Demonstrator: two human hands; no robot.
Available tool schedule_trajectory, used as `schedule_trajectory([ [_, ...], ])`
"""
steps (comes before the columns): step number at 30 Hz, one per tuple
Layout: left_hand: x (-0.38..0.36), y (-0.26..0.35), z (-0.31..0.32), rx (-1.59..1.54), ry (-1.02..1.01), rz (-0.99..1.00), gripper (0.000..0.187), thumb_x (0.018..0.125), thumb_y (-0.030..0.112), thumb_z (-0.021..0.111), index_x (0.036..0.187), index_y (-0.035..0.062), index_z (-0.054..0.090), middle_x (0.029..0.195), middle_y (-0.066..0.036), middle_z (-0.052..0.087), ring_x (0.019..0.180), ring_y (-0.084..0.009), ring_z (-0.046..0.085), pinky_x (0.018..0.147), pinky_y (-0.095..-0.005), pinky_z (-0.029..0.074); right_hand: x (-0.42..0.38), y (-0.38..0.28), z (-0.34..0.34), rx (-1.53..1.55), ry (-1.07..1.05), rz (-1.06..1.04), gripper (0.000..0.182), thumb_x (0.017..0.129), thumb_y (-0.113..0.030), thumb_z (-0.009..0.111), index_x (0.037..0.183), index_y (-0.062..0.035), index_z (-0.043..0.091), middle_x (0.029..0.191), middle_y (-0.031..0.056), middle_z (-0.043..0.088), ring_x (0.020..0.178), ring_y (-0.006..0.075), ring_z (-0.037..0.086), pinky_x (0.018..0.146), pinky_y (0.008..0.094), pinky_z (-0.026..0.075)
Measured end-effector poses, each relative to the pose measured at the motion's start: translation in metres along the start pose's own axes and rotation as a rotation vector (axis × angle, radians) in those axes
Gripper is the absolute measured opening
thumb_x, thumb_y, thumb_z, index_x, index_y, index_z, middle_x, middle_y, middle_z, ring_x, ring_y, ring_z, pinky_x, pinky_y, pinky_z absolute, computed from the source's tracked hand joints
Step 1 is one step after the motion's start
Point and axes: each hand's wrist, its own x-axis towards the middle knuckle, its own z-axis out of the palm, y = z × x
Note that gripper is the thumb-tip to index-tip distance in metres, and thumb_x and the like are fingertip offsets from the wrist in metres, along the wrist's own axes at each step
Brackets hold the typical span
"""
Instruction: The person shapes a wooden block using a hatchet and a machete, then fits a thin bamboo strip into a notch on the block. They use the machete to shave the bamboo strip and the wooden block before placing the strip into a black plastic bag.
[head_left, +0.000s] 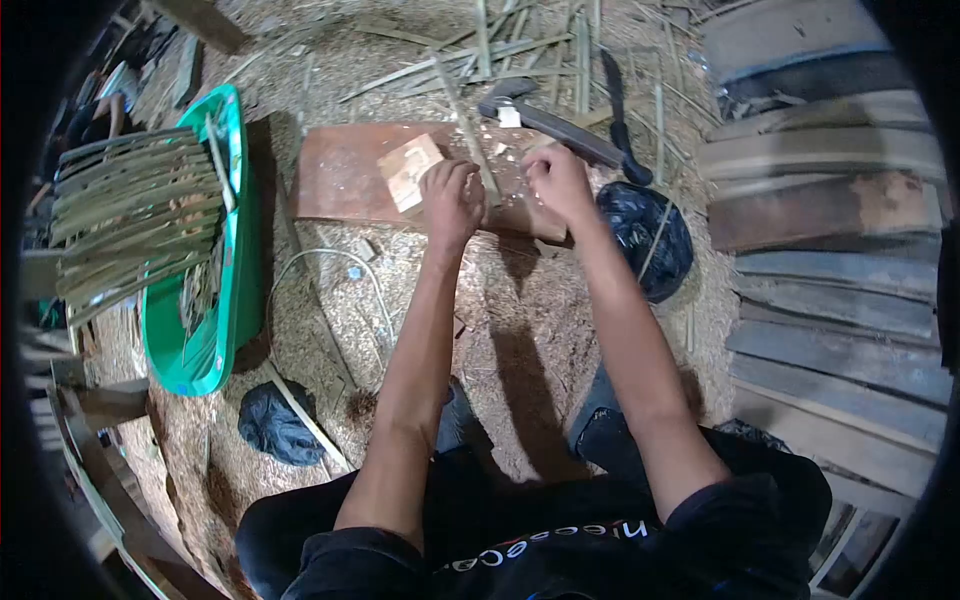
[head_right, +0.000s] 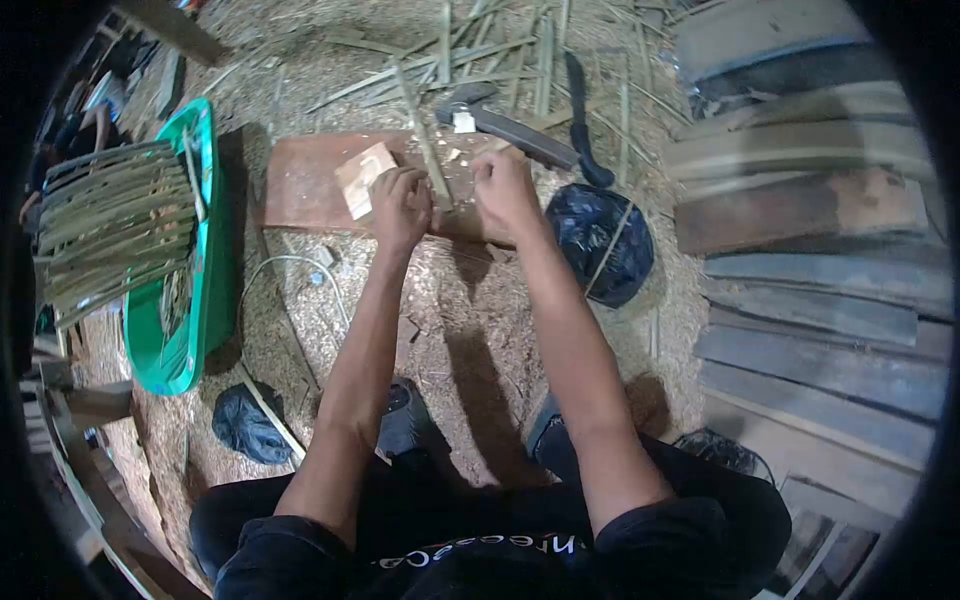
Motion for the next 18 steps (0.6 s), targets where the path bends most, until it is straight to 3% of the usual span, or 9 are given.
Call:
schedule_trajectory([
  [1, -0.002, -0.006, -0.011, 0.135, 0.015, -0.033, 0.035, 0.078, 0.017, 0.070, 0.112, 0.0100, 0.062, 0.116, -0.011, 0.062, 0.119, -0.0321, 0.052, 0.102, -0.0511, 0.037, -0.007, -0.013, 0.017, -0.043, 0.021, 0.035, 0.015, 0.085, -0.011, 0.061, 0.091, -0.0034, 0.072, 0.080, 0.0220, 0.068, 0.082, 0.0363, 0.069, 0.076, 0.0443, 0.054],
  [3, -0.011, -0.012, -0.030, 0.400, 0.041, -0.104, 0.047, 0.077, 0.023, 0.072, 0.121, 0.0123, 0.059, 0.132, -0.011, 0.055, 0.133, -0.0325, 0.043, 0.108, -0.0573, 0.031, -0.015, -0.032, 0.034, -0.168, -0.018, 0.096, 0.015, 0.085, -0.014, 0.064, 0.089, -0.0017, 0.071, 0.083, 0.0233, 0.069, 0.086, 0.0386, 0.068, 0.079, 0.0467, 0.053],
  [4, -0.015, -0.014, -0.039, 0.458, -0.143, -0.235, 0.065, 0.077, 0.029, 0.075, 0.136, 0.0176, 0.050, 0.148, -0.009, 0.039, 0.143, -0.0345, 0.028, 0.115, -0.0627, 0.018, -0.017, -0.041, 0.040, -0.234, -0.036, 0.126, 0.016, 0.085, -0.015, 0.066, 0.089, -0.0008, 0.071, 0.085, 0.0239, 0.069, 0.088, 0.0398, 0.068, 0.080, 0.0478, 0.053],
  [7, -0.022, -0.024, -0.048, 0.451, -0.237, -0.330, 0.068, 0.076, 0.034, 0.078, 0.136, 0.0220, 0.050, 0.148, -0.009, 0.039, 0.142, -0.0365, 0.029, 0.115, -0.0644, 0.020, -0.020, -0.052, 0.056, -0.348, -0.100, 0.173, 0.023, 0.085, -0.021, 0.069, 0.087, 0.0023, 0.070, 0.091, 0.0257, 0.069, 0.089, 0.0424, 0.067, 0.081, 0.0489, 0.053],
  [8, -0.025, -0.035, -0.047, 0.421, -0.185, -0.267, 0.072, 0.071, 0.037, 0.082, 0.135, 0.0237, 0.052, 0.147, -0.012, 0.042, 0.142, -0.0389, 0.029, 0.113, -0.0569, 0.027, -0.022, -0.053, 0.058, -0.337, -0.106, 0.150, 0.031, 0.085, -0.027, 0.072, 0.088, 0.0039, 0.070, 0.098, 0.0265, 0.069, 0.091, 0.0428, 0.066, 0.083, 0.0495, 0.053],
  [11, -0.012, -0.043, -0.053, 0.305, -0.252, -0.260, 0.078, 0.066, 0.035, 0.086, 0.135, 0.0235, 0.052, 0.151, -0.013, 0.040, 0.141, -0.0397, 0.032, 0.111, -0.0530, 0.033, -0.015, -0.052, 0.062, -0.314, -0.144, 0.273, 0.032, 0.084, -0.028, 0.074, 0.090, 0.0035, 0.071, 0.091, 0.0256, 0.069, 0.087, 0.0424, 0.067, 0.080, 0.0492, 0.053],
  [14, -0.005, -0.049, -0.051, 0.403, -0.246, -0.162, 0.079, 0.068, 0.033, 0.086, 0.137, 0.0197, 0.050, 0.152, -0.013, 0.039, 0.141, -0.0362, 0.035, 0.109, -0.0531, 0.036, -0.005, -0.039, 0.054, -0.175, -0.253, 0.308, 0.032, 0.083, -0.028, 0.075, 0.090, 0.0040, 0.072, 0.081, 0.0229, 0.069, 0.077, 0.0368, 0.069, 0.072, 0.0465, 0.053],
  [17, 0.003, -0.053, -0.050, 0.451, -0.336, -0.138, 0.073, 0.075, 0.037, 0.080, 0.138, 0.0168, 0.049, 0.154, -0.012, 0.037, 0.141, -0.0325, 0.035, 0.109, -0.0545, 0.036, 0.000, -0.019, 0.055, 0.160, -0.190, 0.434, 0.030, 0.087, -0.026, 0.072, 0.087, 0.0037, 0.072, 0.069, 0.0147, 0.068, 0.065, 0.0270, 0.067, 0.064, 0.0420, 0.051],
  [18, 0.004, -0.053, -0.048, 0.457, -0.384, -0.151, 0.071, 0.078, 0.038, 0.078, 0.139, 0.0158, 0.049, 0.155, -0.012, 0.036, 0.142, -0.0313, 0.035, 0.109, -0.0550, 0.036, 0.001, -0.019, 0.049, 0.444, -0.198, 0.518, 0.027, 0.092, -0.022, 0.065, 0.094, 0.0043, 0.072, 0.075, 0.0100, 0.067, 0.065, 0.0188, 0.063, 0.058, 0.0353, 0.049],
])
